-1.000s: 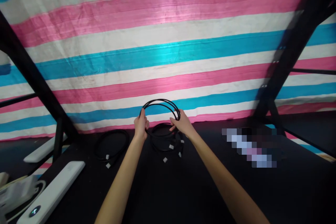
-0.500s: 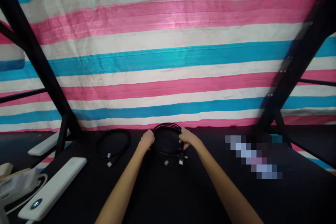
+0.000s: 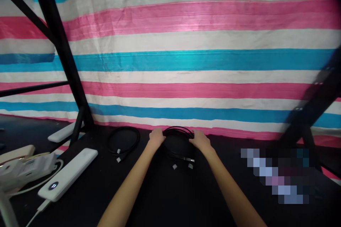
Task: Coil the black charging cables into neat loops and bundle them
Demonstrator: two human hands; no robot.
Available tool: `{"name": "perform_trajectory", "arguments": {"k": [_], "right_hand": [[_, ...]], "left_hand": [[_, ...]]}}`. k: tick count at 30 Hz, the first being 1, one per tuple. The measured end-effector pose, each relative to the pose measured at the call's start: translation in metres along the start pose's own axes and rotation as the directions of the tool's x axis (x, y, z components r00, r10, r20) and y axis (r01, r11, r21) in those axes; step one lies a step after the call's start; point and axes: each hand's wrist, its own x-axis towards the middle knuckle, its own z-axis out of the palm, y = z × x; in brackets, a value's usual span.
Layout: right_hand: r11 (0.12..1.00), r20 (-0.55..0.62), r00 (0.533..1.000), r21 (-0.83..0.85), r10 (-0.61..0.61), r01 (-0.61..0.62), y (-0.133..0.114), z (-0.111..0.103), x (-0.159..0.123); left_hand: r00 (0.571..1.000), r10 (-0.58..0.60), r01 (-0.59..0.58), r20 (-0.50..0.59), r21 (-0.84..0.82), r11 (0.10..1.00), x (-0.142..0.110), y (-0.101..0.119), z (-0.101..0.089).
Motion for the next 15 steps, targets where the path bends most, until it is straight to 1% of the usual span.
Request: {"name": "perform_trajectory", "arguments": {"k": [4,9,12,15], "right_hand": [[0.999,-0.015,0.999,-0.041,-0.029,0.028,0.000,0.002,-0.002],[0.999,-0.035,0.999,-0.050,0.003,-0.005,0.002,0.008,-0.002],[1.000,-0.043,0.999,-0.015,0.005,-0.006,0.005,0.009,-0.001],[0.997,-0.034,0.999,0.073,-0.001,0.004,0.008,0.009,0.003]], "left_hand": [[0.999,0.034,-0.030,-0.040,0.098,0.995,-0.001,0.001,0.004],[0.997,0.046,-0.035,-0.064,0.173,0.984,0.001,-0.002,0.015],[0.997,0.044,-0.031,-0.067,0.181,0.983,0.002,-0.003,0.015],[0.997,0.030,-0.018,-0.073,0.157,0.987,0.002,-0.001,0.011]]}}
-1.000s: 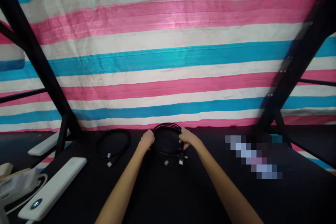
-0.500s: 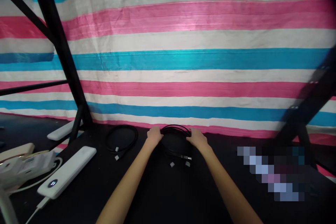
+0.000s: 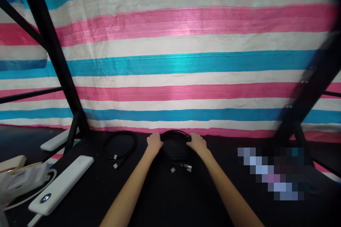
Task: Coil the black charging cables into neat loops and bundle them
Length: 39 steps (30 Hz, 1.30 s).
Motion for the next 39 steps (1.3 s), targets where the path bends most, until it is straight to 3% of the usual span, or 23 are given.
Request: {"name": "perform_trajectory", "arguments": {"k": [4,9,14,18,21,26,31,36,39], "right_hand": [[0.971,0.133,0.990,0.241,-0.046,0.013,-0.001,-0.004,0.003],[0.838,0.222,0.958,0.545,-0.182,0.033,-0.012,-0.022,-0.006],[0.703,0.165,0.956,0.709,-0.241,0.055,-0.024,-0.046,-0.021],[0.533,0.135,0.943,0.844,-0.304,0.051,-0.034,-0.060,-0.034],[0.390,0.147,0.922,0.921,-0.359,0.005,-0.042,-0.072,-0.043],[0.173,0.150,0.933,0.980,-0.326,-0.097,-0.049,-0.084,-0.049],[0.097,0.098,0.952,0.993,-0.289,-0.073,-0.046,-0.085,-0.047],[0.073,0.121,0.951,0.992,-0.286,-0.104,-0.048,-0.093,-0.055],[0.076,0.102,0.939,0.994,-0.328,-0.082,-0.051,-0.099,-0.061]], "left_hand": [[1.000,-0.015,0.013,-0.017,-0.114,0.993,0.000,0.000,-0.009],[0.997,0.066,-0.046,0.031,-0.435,0.899,0.003,-0.004,-0.020],[0.953,0.286,-0.098,0.103,-0.786,0.610,-0.004,-0.005,-0.045],[0.905,0.409,-0.031,0.115,-0.943,0.332,-0.014,0.000,-0.066],[0.889,0.446,0.025,0.104,-0.984,0.179,-0.019,0.004,-0.075],[0.919,0.392,0.032,0.037,-0.999,0.018,-0.022,0.015,-0.071],[0.948,0.315,-0.042,-0.049,-0.999,-0.030,-0.027,0.028,-0.059],[0.935,0.325,-0.191,-0.144,-0.974,0.118,-0.038,0.030,-0.072],[0.912,0.375,-0.227,-0.165,-0.966,0.127,-0.048,0.027,-0.087]]}}
